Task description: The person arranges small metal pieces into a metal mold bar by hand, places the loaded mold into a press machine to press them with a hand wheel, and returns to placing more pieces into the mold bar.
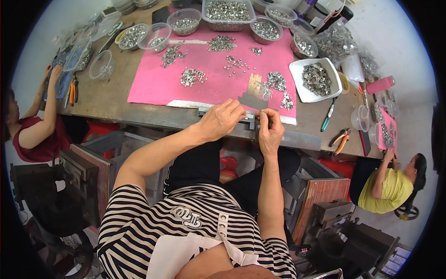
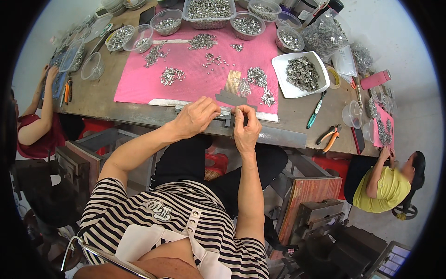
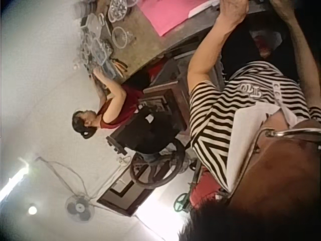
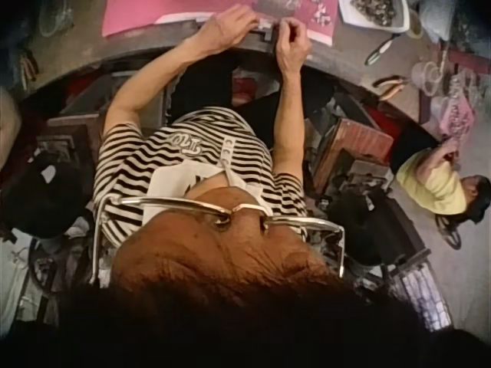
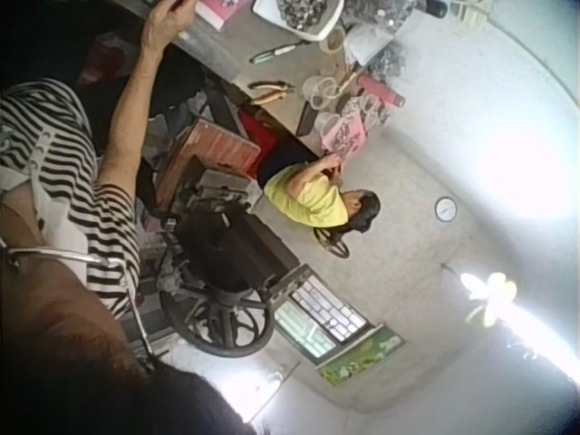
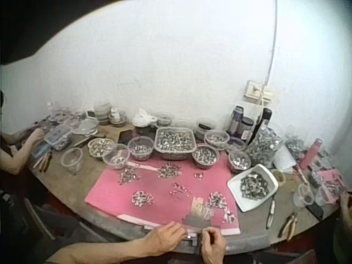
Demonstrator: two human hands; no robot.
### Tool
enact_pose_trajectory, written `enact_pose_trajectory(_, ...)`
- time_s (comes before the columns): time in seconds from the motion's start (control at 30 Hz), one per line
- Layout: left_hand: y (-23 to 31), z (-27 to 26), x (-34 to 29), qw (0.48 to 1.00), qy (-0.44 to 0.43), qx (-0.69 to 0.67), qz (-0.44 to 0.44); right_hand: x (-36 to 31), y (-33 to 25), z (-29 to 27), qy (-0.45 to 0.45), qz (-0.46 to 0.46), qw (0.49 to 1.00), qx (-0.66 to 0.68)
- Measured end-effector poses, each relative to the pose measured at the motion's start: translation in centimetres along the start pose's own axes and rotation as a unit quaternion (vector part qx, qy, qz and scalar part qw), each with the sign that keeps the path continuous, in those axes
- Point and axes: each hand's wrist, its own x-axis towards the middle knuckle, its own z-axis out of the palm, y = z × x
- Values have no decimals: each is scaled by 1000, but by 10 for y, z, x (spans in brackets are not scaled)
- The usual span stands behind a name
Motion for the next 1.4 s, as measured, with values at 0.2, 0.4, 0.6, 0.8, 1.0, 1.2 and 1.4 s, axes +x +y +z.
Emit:
enact_pose_trajectory(0.2,1,0,1,1000,-12,11,4,-1,1,-2,0,5,1000,1)
enact_pose_trajectory(0.4,4,-2,-6,1000,9,22,6,-1,-3,0,-7,-7,999,-30)
enact_pose_trajectory(0.6,16,-7,-15,998,51,29,-27,3,-22,1,-58,-66,993,-78)
enact_pose_trajectory(0.8,21,-1,-24,992,75,8,-97,3,-29,10,-141,-123,976,-112)
enact_pose_trajectory(1.0,21,2,-26,989,84,-9,-121,2,-25,13,-137,-120,974,-133)
enact_pose_trajectory(1.2,22,3,-26,989,101,-8,-109,5,-27,9,-146,-144,968,-144)
enact_pose_trajectory(1.4,23,3,-26,989,95,-4,-115,8,-29,7,-167,-175,956,-167)
